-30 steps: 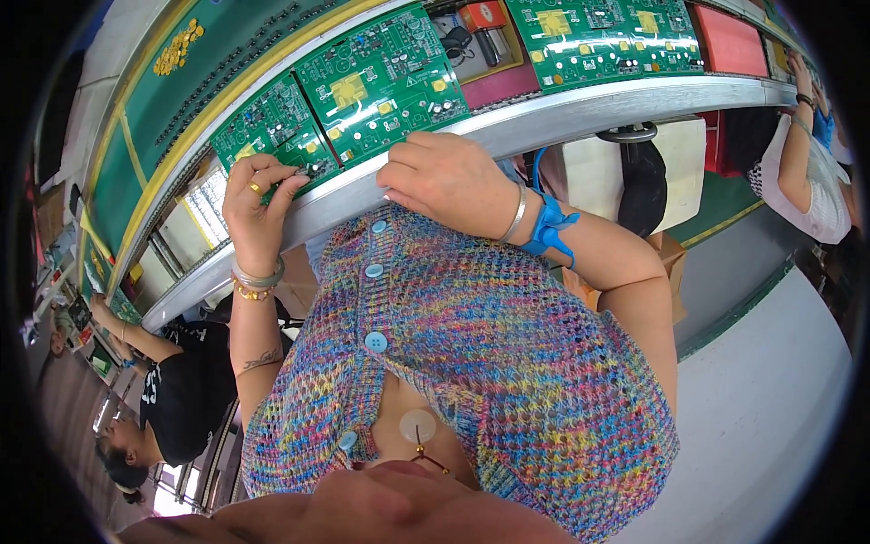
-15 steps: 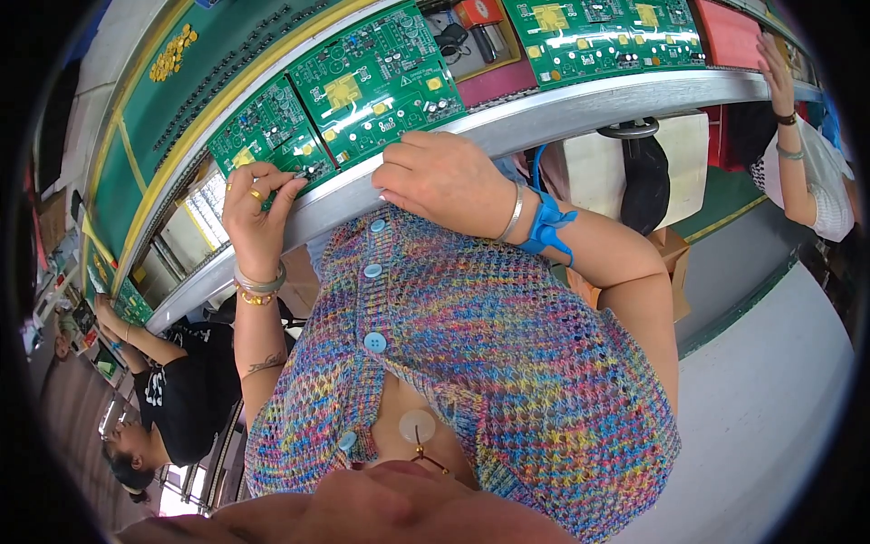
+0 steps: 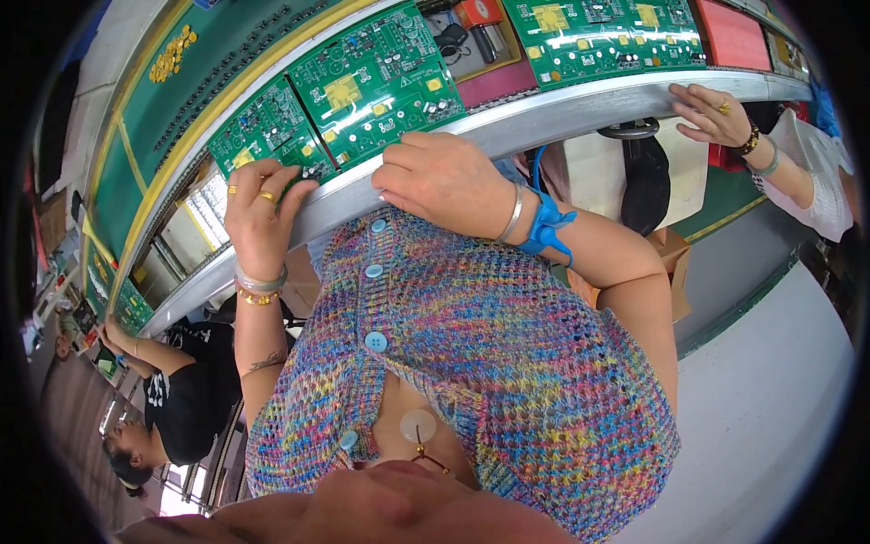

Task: The person assembles electronic components onto printed circuit boards by hand, taking components from storage bins and placing them onto the PCBs.

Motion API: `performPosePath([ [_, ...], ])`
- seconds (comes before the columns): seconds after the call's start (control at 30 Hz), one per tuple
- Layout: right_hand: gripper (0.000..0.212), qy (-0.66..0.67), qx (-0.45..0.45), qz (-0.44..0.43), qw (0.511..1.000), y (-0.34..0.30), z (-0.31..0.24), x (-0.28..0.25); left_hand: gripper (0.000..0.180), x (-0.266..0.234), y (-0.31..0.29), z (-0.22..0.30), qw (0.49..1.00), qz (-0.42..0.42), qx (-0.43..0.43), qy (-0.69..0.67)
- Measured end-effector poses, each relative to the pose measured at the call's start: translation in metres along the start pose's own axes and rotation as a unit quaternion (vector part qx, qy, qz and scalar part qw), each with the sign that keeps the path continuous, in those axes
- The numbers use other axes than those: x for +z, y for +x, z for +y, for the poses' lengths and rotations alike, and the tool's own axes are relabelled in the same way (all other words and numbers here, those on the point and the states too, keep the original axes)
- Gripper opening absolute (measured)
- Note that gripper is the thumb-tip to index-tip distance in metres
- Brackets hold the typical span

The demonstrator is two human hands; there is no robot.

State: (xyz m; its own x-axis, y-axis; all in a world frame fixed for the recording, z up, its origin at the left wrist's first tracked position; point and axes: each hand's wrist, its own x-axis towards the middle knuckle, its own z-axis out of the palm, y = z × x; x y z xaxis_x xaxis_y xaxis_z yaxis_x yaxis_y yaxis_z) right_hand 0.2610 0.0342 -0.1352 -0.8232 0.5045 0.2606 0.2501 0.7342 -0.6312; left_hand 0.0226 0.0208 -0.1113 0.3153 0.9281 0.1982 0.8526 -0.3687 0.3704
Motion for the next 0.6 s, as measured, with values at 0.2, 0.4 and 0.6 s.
performPosePath([
  [0.2,0.024,0.000,-0.007,-0.004,1.000,0.004,-0.002,0.001,0.026,-0.033,-0.015,-0.035,0.972,0.043,-0.143,0.181],
  [0.4,0.025,-0.030,-0.018,0.000,0.999,0.053,-0.030,0.032,0.035,-0.025,-0.005,-0.025,0.973,-0.051,-0.207,0.083],
  [0.6,0.019,-0.041,0.025,0.048,0.998,0.073,-0.027,0.055,0.031,-0.010,0.012,-0.005,0.988,-0.070,-0.140,0.021],
])
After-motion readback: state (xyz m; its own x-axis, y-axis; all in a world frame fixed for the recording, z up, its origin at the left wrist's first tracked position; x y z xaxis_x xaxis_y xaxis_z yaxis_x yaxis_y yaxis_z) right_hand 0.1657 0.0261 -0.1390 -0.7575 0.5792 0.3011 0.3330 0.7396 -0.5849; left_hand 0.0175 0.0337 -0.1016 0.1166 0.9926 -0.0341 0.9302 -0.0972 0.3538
